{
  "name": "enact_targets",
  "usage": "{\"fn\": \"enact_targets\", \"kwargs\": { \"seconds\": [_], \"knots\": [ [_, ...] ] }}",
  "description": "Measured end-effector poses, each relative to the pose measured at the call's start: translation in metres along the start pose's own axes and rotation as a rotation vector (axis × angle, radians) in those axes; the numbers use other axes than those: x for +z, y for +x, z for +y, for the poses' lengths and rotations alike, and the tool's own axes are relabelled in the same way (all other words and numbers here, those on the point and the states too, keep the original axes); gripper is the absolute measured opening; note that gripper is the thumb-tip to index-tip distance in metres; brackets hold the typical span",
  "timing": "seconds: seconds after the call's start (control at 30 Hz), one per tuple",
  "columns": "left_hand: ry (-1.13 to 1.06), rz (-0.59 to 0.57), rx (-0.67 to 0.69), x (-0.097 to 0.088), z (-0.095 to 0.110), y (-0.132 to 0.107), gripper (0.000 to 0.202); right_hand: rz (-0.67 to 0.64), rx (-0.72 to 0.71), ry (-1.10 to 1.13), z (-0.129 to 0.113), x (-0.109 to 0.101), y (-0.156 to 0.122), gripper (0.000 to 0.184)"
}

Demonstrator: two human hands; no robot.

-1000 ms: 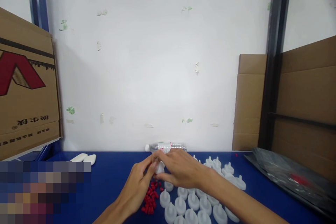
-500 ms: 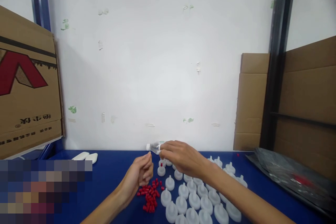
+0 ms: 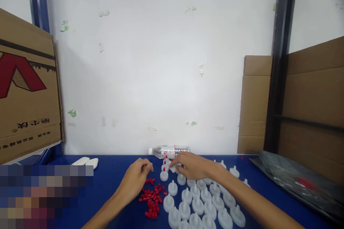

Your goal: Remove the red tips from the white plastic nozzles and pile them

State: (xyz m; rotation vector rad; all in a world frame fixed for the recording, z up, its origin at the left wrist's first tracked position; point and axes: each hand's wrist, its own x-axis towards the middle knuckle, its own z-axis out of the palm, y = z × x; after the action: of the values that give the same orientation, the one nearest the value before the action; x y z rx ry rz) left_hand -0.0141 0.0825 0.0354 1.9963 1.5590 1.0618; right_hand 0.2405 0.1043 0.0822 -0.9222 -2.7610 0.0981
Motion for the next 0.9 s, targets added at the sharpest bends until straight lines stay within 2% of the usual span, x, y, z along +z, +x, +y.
{"fn": "enact_targets", "kwargs": {
  "seconds": [0.2,0.43,0.63,0.73,0.9],
  "knots": [
    [0.236,-0.010,0.077,0.002,-0.003,-0.006,0.032,-0.044,-0.004,-0.004,0.003,0.006,0.001,0.046],
    [0.375,-0.027,0.125,0.002,-0.006,-0.005,0.027,0.123,0.090,-0.146,0.002,0.005,0.003,0.034],
    [0.425,-0.053,0.111,0.003,-0.015,-0.003,0.027,0.084,0.022,-0.203,0.008,0.028,0.007,0.045],
    [0.439,-0.061,0.097,0.003,-0.019,-0.002,0.020,0.103,0.000,-0.212,0.011,0.035,0.008,0.047],
    [0.440,-0.079,0.088,0.002,-0.023,0.000,0.019,0.207,-0.022,-0.178,0.004,0.022,0.008,0.043]
  ]
}}
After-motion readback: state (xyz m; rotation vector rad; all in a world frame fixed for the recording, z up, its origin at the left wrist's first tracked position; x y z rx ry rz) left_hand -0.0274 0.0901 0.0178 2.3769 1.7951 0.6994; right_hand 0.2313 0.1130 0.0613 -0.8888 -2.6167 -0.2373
